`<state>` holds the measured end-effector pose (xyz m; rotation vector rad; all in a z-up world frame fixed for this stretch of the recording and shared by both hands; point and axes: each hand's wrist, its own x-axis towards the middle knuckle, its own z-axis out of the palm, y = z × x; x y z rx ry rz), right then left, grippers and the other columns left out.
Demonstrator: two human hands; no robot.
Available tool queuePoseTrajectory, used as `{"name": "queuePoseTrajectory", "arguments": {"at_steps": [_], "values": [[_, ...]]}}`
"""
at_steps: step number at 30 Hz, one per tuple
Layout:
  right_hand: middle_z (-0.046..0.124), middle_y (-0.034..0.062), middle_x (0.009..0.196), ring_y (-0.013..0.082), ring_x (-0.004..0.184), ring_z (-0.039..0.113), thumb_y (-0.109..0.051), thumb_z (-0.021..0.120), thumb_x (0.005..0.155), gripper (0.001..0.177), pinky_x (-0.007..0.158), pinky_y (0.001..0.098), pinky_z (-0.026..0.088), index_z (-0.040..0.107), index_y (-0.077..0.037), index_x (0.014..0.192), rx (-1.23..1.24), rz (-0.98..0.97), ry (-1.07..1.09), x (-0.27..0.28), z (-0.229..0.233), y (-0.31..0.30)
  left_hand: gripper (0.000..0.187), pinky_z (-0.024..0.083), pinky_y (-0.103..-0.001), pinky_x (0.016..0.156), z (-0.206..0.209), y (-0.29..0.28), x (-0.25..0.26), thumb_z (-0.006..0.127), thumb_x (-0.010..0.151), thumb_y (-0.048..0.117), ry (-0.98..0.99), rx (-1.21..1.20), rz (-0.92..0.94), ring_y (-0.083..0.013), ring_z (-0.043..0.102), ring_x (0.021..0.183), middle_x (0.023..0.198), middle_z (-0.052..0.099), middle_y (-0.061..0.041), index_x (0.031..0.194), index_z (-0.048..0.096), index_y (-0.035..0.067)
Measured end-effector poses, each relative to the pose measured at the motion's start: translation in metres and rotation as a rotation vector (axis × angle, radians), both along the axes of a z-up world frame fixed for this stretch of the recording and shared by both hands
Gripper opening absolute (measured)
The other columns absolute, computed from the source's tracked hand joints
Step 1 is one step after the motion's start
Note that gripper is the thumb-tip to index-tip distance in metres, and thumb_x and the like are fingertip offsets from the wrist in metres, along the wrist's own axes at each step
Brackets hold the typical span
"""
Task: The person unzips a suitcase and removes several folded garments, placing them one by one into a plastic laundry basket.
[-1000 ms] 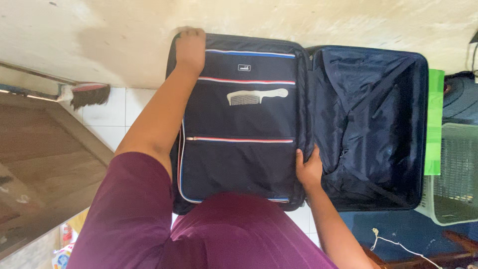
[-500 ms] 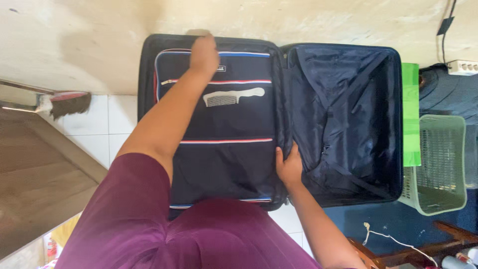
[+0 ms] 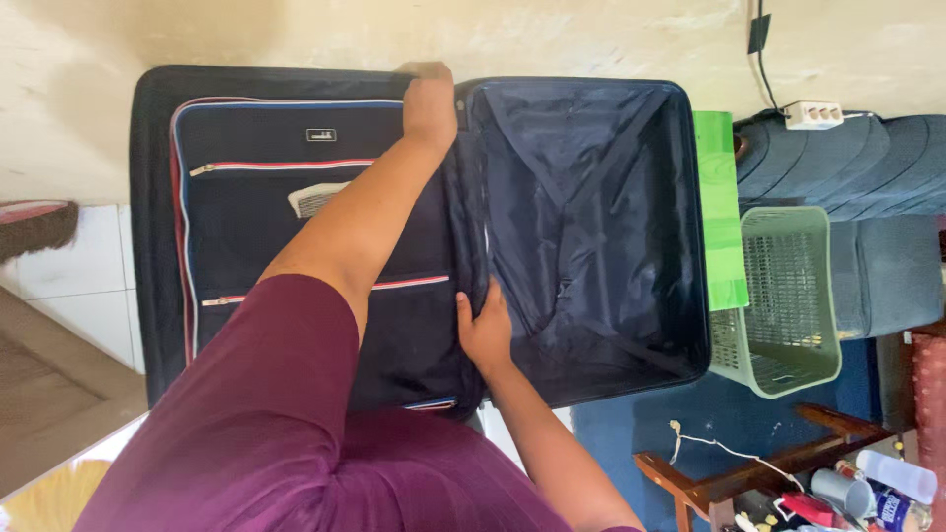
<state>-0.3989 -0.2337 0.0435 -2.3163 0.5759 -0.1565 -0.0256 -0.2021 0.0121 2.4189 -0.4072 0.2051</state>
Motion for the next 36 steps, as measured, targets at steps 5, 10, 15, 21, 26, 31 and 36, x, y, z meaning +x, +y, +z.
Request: {"name": "queuePoseTrajectory", "arguments": {"at_steps": [5,10,15,21,26,31,36], "values": [[0.061,0.0346,0.124,0.0488,0.115,0.060,-0.037,0.064,0.097,0.068,0.099,0.0511,0.048,0.044,0.008,0.144,0.019,-0.001,0.047,0.002,0.008,0.000,0.019,0.048,-0.056,0.092,0.015,0.027,-0.029,0.060,0.087,-0.004,-0.039,-0.022,-0.061,-0.0468,0.061,0.108,0.109,0.066,-0.025,0.106,0.061,0.001],[0.061,0.0347,0.127,0.0492,0.118,0.059,-0.038,0.064,0.097,0.068,0.100,0.0510,0.048,0.045,0.009,0.142,-0.011,0.010,0.001,-0.001,0.003,-0.002,0.047,0.036,-0.057,0.112,0.060,0.102,-0.138,0.074,0.082,0.009,-0.266,-0.017,-0.254,-0.0447,0.047,0.128,0.135,0.055,-0.024,0.127,0.062,0.005],[0.061,0.0347,0.129,0.0488,0.119,0.060,-0.038,0.061,0.096,0.068,0.101,0.0502,0.047,0.046,0.009,0.142,0.001,0.034,-0.041,-0.001,-0.005,-0.001,0.057,0.032,-0.060,0.107,0.095,0.223,-0.250,0.077,0.081,0.033,-0.161,0.180,0.090,-0.0466,0.041,0.136,0.147,0.046,-0.026,0.133,0.065,0.013],[0.063,0.0377,0.123,0.0516,0.116,0.061,-0.042,0.063,0.095,0.072,0.099,0.0525,0.048,0.047,0.011,0.140,-0.126,0.017,0.000,-0.002,-0.008,0.002,0.072,0.040,-0.061,0.099,0.108,0.342,-0.351,0.081,0.077,0.035,0.195,0.234,0.396,-0.0498,0.044,0.127,0.144,0.041,-0.031,0.140,0.054,0.011],[0.065,0.0379,0.116,0.0531,0.110,0.064,-0.043,0.064,0.095,0.071,0.095,0.0540,0.050,0.048,0.010,0.139,-0.157,0.017,-0.002,-0.002,-0.006,0.004,0.077,0.049,-0.055,0.096,0.105,0.366,-0.380,0.079,0.081,0.024,0.349,0.130,0.327,-0.0498,0.055,0.117,0.131,0.050,-0.029,0.148,0.044,0.011],[0.064,0.0396,0.116,0.0541,0.109,0.063,-0.044,0.068,0.094,0.072,0.094,0.0545,0.051,0.050,0.010,0.138,-0.193,0.004,-0.007,-0.005,-0.007,0.007,0.076,0.052,-0.054,0.090,0.109,0.373,-0.385,0.076,0.082,0.019,0.490,0.038,0.326,-0.0514,0.061,0.109,0.127,0.052,-0.032,0.148,0.040,0.011],[0.063,0.0356,0.126,0.0496,0.118,0.062,-0.038,0.073,0.091,0.070,0.102,0.0516,0.050,0.051,0.008,0.139,-0.159,0.013,-0.107,-0.008,0.019,0.021,0.074,0.053,-0.051,0.089,0.129,0.389,-0.380,0.068,0.078,0.005,0.341,-0.210,0.166,-0.0476,0.066,0.105,0.118,0.065,-0.031,0.148,0.042,0.006]]}}
